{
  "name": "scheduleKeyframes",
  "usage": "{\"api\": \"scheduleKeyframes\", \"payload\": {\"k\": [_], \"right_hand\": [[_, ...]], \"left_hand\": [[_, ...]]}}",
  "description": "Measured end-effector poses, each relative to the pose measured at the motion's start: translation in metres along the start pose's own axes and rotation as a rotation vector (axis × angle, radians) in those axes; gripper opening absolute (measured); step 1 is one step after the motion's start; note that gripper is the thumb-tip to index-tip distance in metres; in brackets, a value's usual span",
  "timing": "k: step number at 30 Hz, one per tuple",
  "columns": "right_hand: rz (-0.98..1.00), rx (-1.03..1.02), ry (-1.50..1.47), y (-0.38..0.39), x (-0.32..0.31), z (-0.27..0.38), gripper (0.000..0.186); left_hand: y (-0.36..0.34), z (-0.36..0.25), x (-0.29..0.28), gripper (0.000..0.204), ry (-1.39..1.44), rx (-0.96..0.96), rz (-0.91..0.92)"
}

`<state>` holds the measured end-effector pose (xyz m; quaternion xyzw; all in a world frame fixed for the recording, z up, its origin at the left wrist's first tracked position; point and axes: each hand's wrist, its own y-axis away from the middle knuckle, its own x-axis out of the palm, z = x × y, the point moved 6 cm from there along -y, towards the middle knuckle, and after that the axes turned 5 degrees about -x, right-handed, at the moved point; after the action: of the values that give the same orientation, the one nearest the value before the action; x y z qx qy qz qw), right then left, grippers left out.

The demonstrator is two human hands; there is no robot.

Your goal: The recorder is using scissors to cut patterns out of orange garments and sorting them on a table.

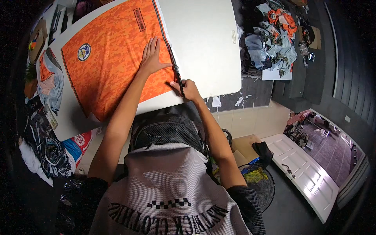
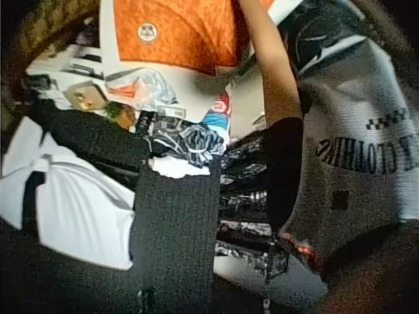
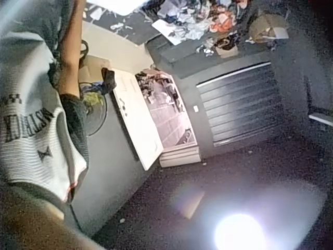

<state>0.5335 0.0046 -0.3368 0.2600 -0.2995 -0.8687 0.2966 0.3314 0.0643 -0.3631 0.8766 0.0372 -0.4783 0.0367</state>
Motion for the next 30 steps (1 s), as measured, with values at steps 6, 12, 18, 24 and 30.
{"api": "scheduleKeyframes", "payload": {"k": [6, 12, 18, 24, 30], "right_hand": [[0.059, -0.014, -0.08, -0.003, -0.001, 0.003, 0.059], [0.079, 0.016, -0.096, -0.019, -0.001, 0.006, 0.059], [0.071, 0.002, -0.068, -0.025, 0.0, 0.009, 0.06], [0.043, 0.027, -0.029, -0.021, -0.002, 0.017, 0.06], [0.021, 0.008, -0.007, -0.021, -0.002, 0.017, 0.06]], "left_hand": [[0.0, 0.001, 0.001, 0.12, 0.003, 0.003, 0.011], [0.0, 0.001, 0.002, 0.119, 0.006, 0.009, 0.011], [0.0, 0.001, 0.001, 0.118, 0.006, 0.002, 0.019], [0.001, 0.001, -0.001, 0.117, 0.007, -0.005, 0.027], [0.001, -0.001, -0.001, 0.117, 0.005, 0.0, 0.018]]}}
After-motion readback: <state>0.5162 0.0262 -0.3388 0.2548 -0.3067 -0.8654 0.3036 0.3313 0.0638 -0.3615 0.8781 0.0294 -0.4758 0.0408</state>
